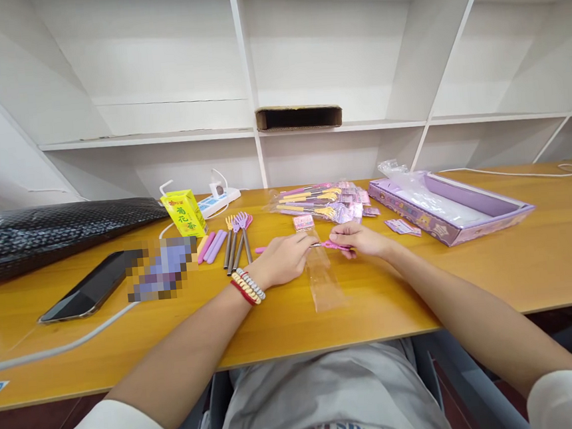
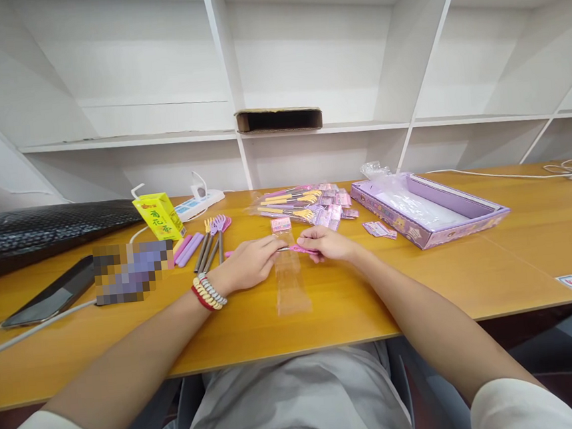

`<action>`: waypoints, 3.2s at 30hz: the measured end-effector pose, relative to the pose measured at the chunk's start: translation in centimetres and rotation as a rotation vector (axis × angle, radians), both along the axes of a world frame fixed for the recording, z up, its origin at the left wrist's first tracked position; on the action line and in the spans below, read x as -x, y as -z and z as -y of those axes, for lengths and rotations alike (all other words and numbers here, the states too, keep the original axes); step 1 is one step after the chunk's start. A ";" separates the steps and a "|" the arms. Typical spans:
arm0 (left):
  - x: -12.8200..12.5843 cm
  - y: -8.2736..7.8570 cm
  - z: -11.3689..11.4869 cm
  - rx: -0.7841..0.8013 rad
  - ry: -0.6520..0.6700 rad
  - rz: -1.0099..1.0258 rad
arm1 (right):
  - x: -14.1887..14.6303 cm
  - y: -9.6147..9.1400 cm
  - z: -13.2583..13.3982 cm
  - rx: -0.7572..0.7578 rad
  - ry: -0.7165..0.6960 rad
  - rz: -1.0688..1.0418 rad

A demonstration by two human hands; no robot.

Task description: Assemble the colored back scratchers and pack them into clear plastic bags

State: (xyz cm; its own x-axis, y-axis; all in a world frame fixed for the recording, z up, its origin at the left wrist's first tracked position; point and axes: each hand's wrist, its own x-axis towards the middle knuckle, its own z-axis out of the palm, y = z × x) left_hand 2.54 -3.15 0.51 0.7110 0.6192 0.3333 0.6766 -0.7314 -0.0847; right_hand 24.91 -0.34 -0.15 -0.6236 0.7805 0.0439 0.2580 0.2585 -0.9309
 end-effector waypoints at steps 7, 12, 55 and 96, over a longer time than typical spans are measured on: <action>0.0 -0.5 0.1 -0.080 -0.023 -0.068 | -0.2 -0.3 0.2 0.049 -0.195 -0.065; -0.1 -0.4 0.2 -0.078 -0.027 -0.111 | 0.1 -0.4 0.5 0.042 -0.220 -0.052; -1.7 -1.2 0.3 0.106 -0.104 0.057 | -2.9 -1.8 -1.9 0.049 -0.109 -0.070; 12.6 -3.5 -5.0 -0.548 -0.693 0.405 | -19.9 -3.0 -1.5 -0.287 0.658 -0.826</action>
State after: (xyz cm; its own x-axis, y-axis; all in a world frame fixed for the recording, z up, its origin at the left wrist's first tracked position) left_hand -10.08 1.86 4.03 0.0150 0.5431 0.8396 0.9953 -0.0881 0.0392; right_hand 44.78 1.15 2.84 0.2173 0.8439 0.4906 -0.2507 0.5340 -0.8075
